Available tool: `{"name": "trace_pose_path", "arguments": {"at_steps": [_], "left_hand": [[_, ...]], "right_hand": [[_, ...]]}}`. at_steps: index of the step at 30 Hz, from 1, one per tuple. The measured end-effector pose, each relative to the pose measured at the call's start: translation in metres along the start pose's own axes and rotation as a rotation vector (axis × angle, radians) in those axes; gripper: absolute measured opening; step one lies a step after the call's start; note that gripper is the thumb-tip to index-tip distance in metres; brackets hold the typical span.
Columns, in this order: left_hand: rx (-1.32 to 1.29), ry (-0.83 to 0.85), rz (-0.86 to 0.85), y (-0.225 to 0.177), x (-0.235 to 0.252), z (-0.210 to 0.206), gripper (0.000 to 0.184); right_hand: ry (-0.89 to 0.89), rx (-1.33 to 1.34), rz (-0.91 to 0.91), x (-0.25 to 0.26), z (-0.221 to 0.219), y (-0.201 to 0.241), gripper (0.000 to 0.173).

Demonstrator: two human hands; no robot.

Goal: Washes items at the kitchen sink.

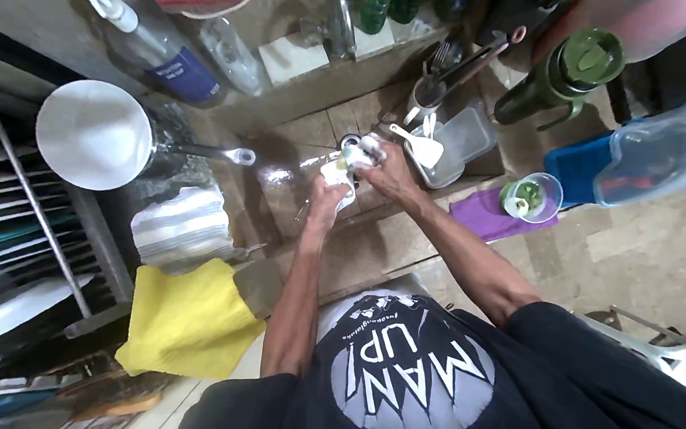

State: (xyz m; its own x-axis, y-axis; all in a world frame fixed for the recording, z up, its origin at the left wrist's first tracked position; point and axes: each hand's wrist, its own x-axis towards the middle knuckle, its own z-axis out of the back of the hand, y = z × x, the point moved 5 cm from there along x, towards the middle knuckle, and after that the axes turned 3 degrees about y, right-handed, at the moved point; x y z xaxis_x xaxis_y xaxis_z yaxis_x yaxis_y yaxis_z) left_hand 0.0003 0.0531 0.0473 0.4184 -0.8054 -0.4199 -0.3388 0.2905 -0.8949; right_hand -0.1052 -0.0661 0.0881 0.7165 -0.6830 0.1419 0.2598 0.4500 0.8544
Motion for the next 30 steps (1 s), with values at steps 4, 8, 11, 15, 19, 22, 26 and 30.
{"name": "trace_pose_path", "arguments": {"at_steps": [4,8,11,15,19,22,26,30], "left_hand": [[-0.377,0.153,-0.007,-0.015,0.003,-0.003,0.037],[-0.611,0.229,-0.048,-0.02,0.016,-0.006,0.032],[-0.708,0.288,-0.103,-0.017,0.026,-0.006,0.046],[-0.704,0.301,-0.067,-0.01,0.028,0.0,0.042],[-0.648,0.283,0.018,-0.014,0.022,0.008,0.023],[-0.646,0.386,-0.074,-0.031,0.029,0.015,0.041],[-0.712,0.323,-0.143,-0.036,0.042,0.022,0.055],[-0.61,0.132,-0.024,-0.037,0.044,0.012,0.054]], "right_hand": [[0.097,0.056,-0.032,0.022,0.006,0.013,0.037],[0.005,0.064,-0.014,0.019,0.003,0.02,0.029],[-0.023,0.081,-0.046,-0.017,-0.003,0.023,0.029],[0.045,0.006,-0.036,-0.019,-0.003,0.02,0.03],[0.007,-0.022,0.002,0.017,0.006,0.023,0.035],[0.012,0.005,0.008,-0.002,-0.003,0.025,0.031],[0.026,-0.029,-0.014,-0.029,-0.004,0.008,0.027],[-0.161,-0.051,0.088,-0.005,0.015,0.022,0.032]]}}
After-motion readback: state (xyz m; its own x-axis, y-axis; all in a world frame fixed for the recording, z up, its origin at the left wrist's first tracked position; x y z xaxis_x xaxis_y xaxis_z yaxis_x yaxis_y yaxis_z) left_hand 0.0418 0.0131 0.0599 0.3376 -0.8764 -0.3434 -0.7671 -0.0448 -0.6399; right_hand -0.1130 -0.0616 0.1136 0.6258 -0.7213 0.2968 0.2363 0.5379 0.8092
